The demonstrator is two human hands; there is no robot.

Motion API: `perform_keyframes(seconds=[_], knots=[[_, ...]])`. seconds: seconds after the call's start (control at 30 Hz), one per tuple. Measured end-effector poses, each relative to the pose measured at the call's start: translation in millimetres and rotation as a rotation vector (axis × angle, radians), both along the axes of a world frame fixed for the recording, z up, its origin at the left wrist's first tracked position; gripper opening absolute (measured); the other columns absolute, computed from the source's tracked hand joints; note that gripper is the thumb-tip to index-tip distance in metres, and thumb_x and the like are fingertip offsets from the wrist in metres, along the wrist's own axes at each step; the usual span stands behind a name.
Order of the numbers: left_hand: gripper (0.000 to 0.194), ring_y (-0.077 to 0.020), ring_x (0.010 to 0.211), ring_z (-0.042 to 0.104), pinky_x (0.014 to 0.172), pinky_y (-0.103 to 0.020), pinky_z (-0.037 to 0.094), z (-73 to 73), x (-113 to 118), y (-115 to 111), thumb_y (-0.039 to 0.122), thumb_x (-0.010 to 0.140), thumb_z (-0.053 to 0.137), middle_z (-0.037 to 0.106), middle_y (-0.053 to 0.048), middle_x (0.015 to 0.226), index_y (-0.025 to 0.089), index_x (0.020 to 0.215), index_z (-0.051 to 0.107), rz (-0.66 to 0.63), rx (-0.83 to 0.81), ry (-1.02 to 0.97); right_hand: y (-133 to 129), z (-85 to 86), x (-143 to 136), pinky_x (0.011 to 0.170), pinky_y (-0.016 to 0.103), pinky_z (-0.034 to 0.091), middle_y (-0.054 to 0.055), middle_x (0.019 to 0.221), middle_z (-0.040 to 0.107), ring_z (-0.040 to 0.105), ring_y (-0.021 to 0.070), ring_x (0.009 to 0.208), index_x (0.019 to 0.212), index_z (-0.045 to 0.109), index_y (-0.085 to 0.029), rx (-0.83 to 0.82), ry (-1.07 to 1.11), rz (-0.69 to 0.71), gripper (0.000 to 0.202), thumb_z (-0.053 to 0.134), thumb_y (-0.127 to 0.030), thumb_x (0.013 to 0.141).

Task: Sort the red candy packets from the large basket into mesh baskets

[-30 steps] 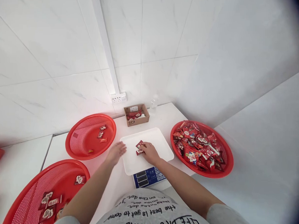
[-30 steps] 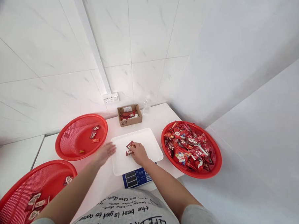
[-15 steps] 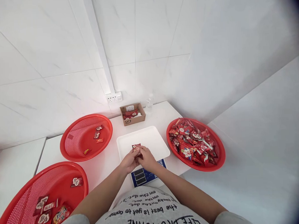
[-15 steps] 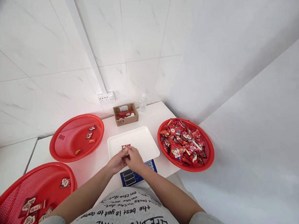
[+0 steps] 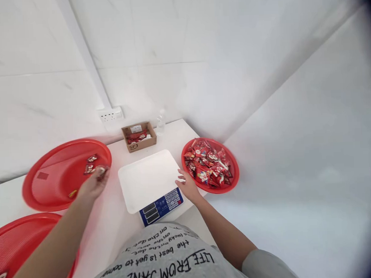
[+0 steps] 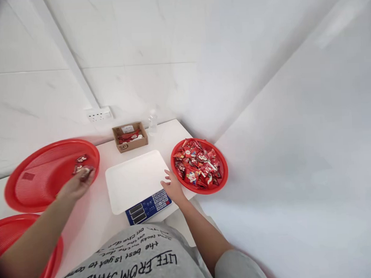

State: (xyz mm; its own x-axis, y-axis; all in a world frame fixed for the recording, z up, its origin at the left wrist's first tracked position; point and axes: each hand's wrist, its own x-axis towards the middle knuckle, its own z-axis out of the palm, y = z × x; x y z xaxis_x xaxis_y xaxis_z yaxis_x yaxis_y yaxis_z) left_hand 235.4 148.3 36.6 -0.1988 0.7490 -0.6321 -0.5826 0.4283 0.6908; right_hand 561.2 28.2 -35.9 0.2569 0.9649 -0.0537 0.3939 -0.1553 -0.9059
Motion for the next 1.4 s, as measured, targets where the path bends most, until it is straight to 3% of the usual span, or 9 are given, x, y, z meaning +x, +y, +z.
perform_keyframes(seconds=[0.07, 0.17, 0.33, 0.57, 0.7, 0.83, 1.1, 1.27, 1.4], knots=[[0.023, -0.0107, 0.069, 0.064, 0.055, -0.018, 0.057, 3.0, -16.4, 8.6, 0.027, 0.093, 0.037, 0.063, 0.002, 0.071, 0.020, 0.080, 0.054, 0.043, -0.021, 0.031, -1.6, -4.8, 28.9, 0.084, 0.038, 0.048, 0.013, 0.121, 0.052, 0.054, 0.0225, 0.104, 0.121, 0.048, -0.017, 0.011, -0.118, -0.101, 0.047, 0.050, -0.026, 0.075], [0.019, -0.0136, 0.069, 0.065, 0.052, -0.022, 0.057, -0.6, -21.7, 7.2, 0.026, 0.092, 0.039, 0.063, -0.001, 0.074, 0.022, 0.082, 0.054, 0.003, -0.075, 0.091, -4.6, -13.8, 67.1, 0.096, 0.044, 0.038, 0.014, 0.118, 0.055, 0.048, 0.0261, 0.112, 0.119, 0.051, -0.015, 0.009, -0.356, -0.197, 0.044, 0.049, -0.025, 0.076], [0.014, -0.0136, 0.068, 0.066, 0.054, -0.021, 0.057, -13.9, 16.9, -22.9, 0.012, 0.087, 0.044, 0.065, -0.007, 0.081, 0.016, 0.080, 0.055, -0.229, -0.070, 0.122, -4.1, -27.6, 97.2, 0.095, 0.048, 0.035, 0.015, 0.124, 0.050, 0.042, 0.0306, 0.117, 0.120, 0.052, -0.017, -0.167, -0.568, -0.197, 0.046, 0.051, -0.025, 0.075], [0.017, -0.0139, 0.072, 0.065, 0.066, -0.024, 0.054, -19.3, 73.2, -78.4, 0.015, 0.080, 0.059, 0.067, -0.010, 0.092, 0.015, 0.096, 0.057, -0.607, -0.078, 0.086, 24.1, -16.3, 77.9, 0.099, 0.041, 0.029, 0.012, 0.123, 0.053, 0.042, 0.0276, 0.117, 0.120, 0.053, -0.019, -0.296, -0.644, -0.149, 0.040, 0.045, -0.035, 0.084], [0.023, -0.0143, 0.075, 0.065, 0.070, -0.025, 0.052, -17.9, 84.8, -93.5, 0.021, 0.077, 0.064, 0.066, -0.008, 0.092, 0.017, 0.098, 0.057, -0.719, -0.086, 0.062, 43.7, -15.0, 64.3, 0.098, 0.033, 0.032, 0.016, 0.133, 0.043, 0.044, 0.0235, 0.119, 0.137, 0.032, -0.015, -0.381, -0.465, -0.083, 0.062, 0.037, -0.049, 0.085], [0.024, -0.0136, 0.076, 0.064, 0.072, -0.025, 0.051, -16.9, 86.8, -96.0, 0.024, 0.077, 0.063, 0.066, -0.007, 0.093, 0.017, 0.099, 0.056, -0.746, -0.078, 0.067, 53.6, -15.2, 69.6, 0.100, 0.036, 0.029, 0.015, 0.139, 0.036, 0.044, 0.0236, 0.121, 0.139, 0.027, -0.020, -0.506, -0.397, -0.057, 0.059, 0.030, -0.050, 0.088], [0.022, -0.0130, 0.075, 0.063, 0.072, -0.025, 0.051, -15.1, 85.0, -98.0, 0.023, 0.079, 0.061, 0.065, -0.007, 0.092, 0.017, 0.099, 0.054, -0.755, -0.087, 0.080, 54.0, -13.9, 86.0, 0.084, 0.035, 0.042, 0.016, 0.113, 0.061, 0.059, 0.0271, 0.101, 0.128, 0.041, -0.016, -0.533, -0.388, -0.051, 0.049, 0.049, -0.028, 0.081], [0.024, -0.0133, 0.076, 0.062, 0.072, -0.025, 0.050, -15.9, 82.6, -100.0, 0.025, 0.078, 0.062, 0.064, -0.007, 0.092, 0.017, 0.099, 0.055, -0.760, -0.084, 0.076, 44.2, -3.8, 79.2, 0.081, 0.035, 0.042, 0.014, 0.098, 0.065, 0.060, 0.0260, 0.094, 0.109, 0.053, -0.017, -0.448, -0.422, -0.146, 0.028, 0.043, -0.026, 0.084], [0.027, -0.0137, 0.078, 0.062, 0.074, -0.026, 0.049, -18.7, 82.6, -98.0, 0.030, 0.076, 0.063, 0.064, -0.007, 0.094, 0.017, 0.099, 0.055, -0.787, -0.053, 0.075, 36.8, 16.0, 66.8, 0.083, 0.035, 0.042, 0.009, 0.098, 0.063, 0.058, 0.0223, 0.095, 0.106, 0.050, -0.020, -0.284, -0.361, -0.254, 0.027, 0.036, -0.034, 0.087]])
